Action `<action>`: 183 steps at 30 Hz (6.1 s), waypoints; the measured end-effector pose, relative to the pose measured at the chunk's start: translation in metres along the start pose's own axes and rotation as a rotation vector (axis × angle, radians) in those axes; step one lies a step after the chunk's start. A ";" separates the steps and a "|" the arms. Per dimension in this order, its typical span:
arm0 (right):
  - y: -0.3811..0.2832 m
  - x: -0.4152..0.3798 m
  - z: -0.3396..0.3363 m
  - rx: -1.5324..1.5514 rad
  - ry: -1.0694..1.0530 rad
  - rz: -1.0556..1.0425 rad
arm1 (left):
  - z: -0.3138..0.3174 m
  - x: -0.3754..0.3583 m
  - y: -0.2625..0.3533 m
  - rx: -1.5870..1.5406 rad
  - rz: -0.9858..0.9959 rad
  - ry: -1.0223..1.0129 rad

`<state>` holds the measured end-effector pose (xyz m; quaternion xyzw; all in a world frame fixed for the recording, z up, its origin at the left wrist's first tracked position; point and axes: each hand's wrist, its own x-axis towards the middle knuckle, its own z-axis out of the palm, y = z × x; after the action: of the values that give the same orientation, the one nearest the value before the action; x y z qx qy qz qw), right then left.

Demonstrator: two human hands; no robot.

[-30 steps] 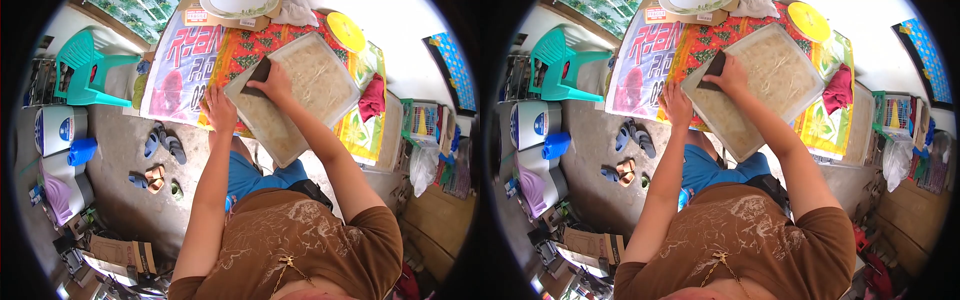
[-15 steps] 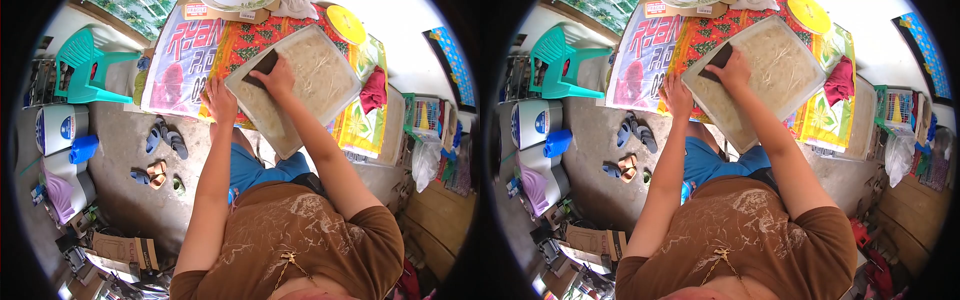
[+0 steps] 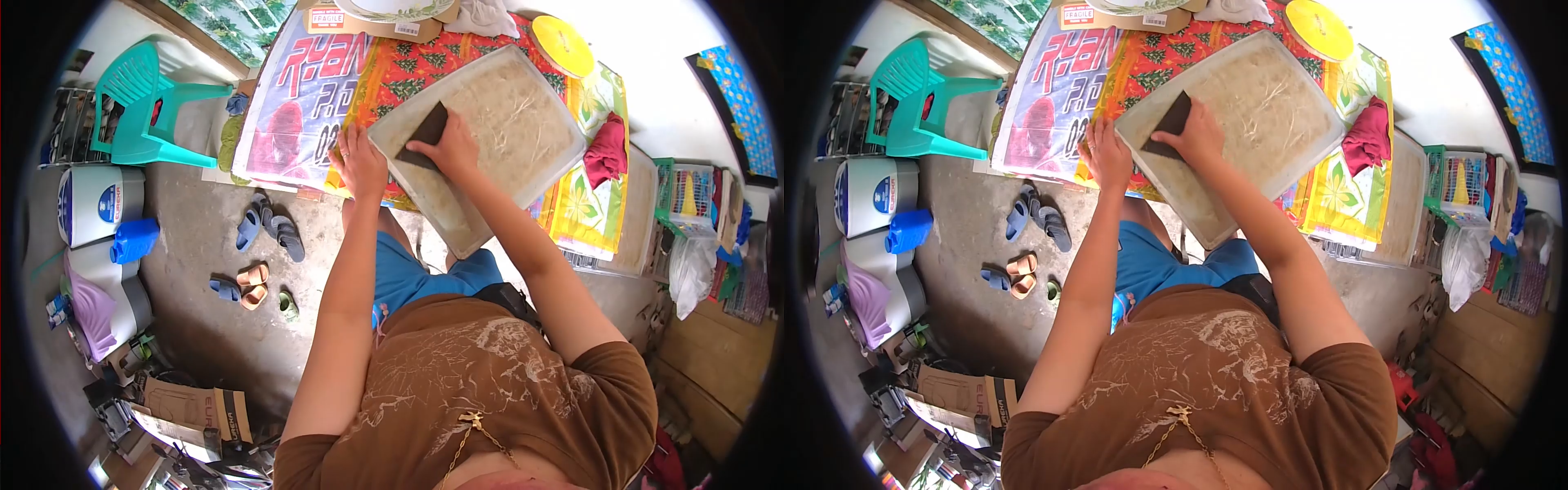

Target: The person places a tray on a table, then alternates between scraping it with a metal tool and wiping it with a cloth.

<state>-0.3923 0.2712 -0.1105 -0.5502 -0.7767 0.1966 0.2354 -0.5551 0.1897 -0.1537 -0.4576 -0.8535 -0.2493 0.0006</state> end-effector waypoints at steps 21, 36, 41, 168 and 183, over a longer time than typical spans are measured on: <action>0.056 -0.062 -0.051 -0.098 0.238 0.264 | 0.007 -0.001 -0.004 0.072 0.068 0.087; 0.042 -0.105 -0.044 -0.061 0.080 0.184 | 0.010 0.002 -0.004 0.058 0.090 0.118; 0.039 -0.103 -0.056 -0.086 0.118 0.247 | 0.011 -0.001 -0.005 0.093 0.082 0.101; 0.134 0.001 -0.107 -0.361 0.218 0.516 | 0.001 0.000 -0.001 -0.045 0.013 0.022; 0.134 -0.016 -0.092 -0.248 0.108 0.413 | -0.001 0.000 0.003 0.023 0.031 0.024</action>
<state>-0.2322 0.3033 -0.1141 -0.7316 -0.6524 0.1139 0.1618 -0.5527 0.1904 -0.1515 -0.4676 -0.8491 -0.2448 0.0198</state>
